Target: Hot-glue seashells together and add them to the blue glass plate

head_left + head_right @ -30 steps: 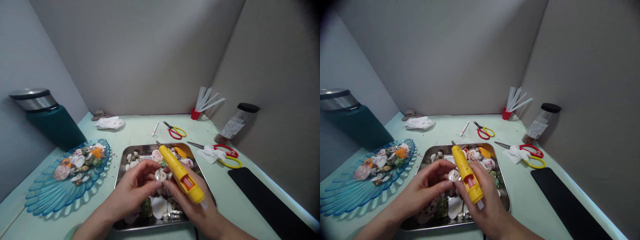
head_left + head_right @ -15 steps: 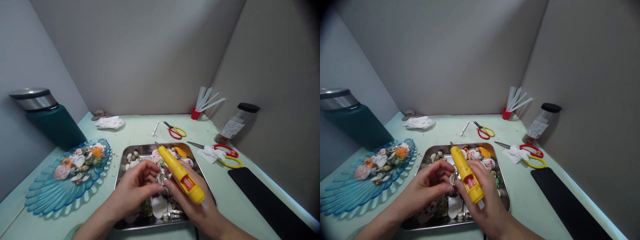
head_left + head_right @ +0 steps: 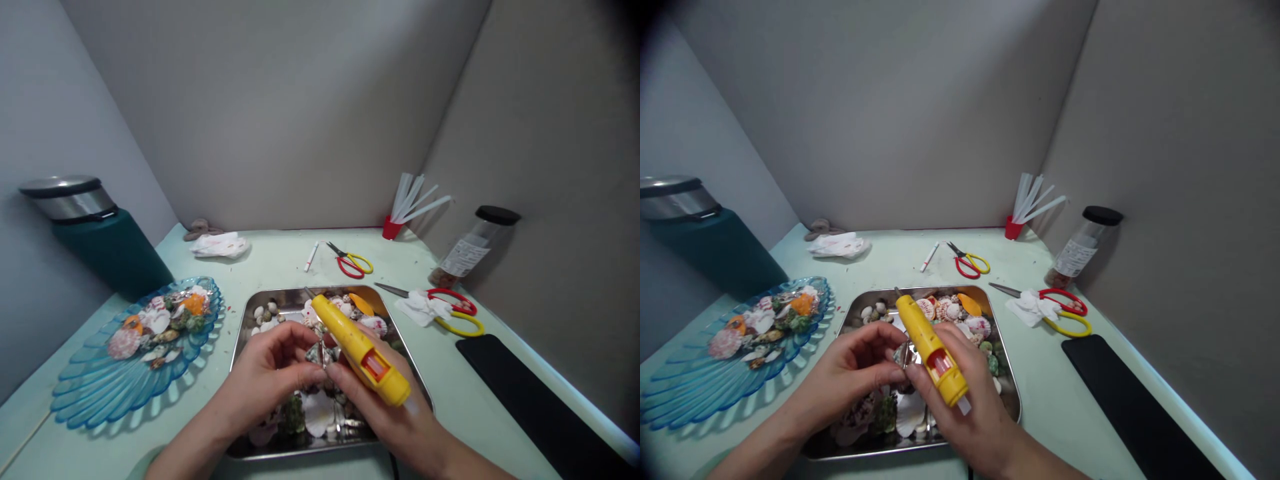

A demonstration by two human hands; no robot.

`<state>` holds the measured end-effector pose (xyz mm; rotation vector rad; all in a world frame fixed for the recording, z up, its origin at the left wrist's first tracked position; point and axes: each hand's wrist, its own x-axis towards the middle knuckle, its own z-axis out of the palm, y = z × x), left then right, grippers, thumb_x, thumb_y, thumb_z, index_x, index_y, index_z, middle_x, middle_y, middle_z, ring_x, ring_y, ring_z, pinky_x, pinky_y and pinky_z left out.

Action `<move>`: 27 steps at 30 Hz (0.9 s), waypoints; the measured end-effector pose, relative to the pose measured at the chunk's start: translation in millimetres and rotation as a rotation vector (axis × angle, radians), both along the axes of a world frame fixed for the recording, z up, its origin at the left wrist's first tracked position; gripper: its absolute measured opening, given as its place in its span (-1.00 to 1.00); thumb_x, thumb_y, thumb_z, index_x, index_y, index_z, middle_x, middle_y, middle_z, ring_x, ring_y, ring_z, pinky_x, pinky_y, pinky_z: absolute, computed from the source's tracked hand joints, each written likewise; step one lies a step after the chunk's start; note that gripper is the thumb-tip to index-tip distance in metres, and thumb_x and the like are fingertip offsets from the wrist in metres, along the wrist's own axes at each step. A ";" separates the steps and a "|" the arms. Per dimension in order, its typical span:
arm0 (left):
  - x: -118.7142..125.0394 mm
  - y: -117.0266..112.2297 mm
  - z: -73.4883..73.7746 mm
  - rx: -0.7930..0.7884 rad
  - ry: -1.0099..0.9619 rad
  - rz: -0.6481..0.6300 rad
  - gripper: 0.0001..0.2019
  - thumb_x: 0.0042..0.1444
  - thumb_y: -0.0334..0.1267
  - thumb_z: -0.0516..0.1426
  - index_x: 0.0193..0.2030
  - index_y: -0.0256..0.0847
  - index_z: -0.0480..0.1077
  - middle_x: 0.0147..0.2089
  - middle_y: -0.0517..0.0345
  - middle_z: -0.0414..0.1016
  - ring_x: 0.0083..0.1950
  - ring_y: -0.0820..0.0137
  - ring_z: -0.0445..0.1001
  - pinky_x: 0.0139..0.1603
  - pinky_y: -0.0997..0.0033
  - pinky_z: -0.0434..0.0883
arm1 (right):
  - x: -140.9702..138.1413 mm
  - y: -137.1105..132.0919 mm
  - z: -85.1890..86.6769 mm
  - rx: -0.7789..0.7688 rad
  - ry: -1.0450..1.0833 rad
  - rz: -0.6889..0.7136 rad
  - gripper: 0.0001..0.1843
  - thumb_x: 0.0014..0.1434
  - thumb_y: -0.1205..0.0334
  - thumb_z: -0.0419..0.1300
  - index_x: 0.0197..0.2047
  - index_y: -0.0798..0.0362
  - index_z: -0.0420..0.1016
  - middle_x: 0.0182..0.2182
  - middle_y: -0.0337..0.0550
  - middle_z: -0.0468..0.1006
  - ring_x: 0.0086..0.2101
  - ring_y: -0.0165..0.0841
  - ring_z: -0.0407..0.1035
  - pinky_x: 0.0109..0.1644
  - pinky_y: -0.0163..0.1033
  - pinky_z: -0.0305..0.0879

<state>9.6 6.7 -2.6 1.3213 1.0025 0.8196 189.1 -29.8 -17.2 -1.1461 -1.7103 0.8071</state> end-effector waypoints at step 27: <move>1.1 -1.0 5.5 -0.090 -0.032 -0.015 -0.70 -0.15 -0.30 0.30 -0.21 -0.27 0.46 -0.51 0.15 0.57 -0.43 0.37 0.51 -0.31 0.39 0.42 | 1.8 0.9 -3.1 -0.068 0.081 -0.039 -0.71 0.13 0.23 0.18 -0.05 0.03 0.39 -0.20 -0.10 0.53 -0.21 -0.24 0.45 -0.13 -0.16 0.40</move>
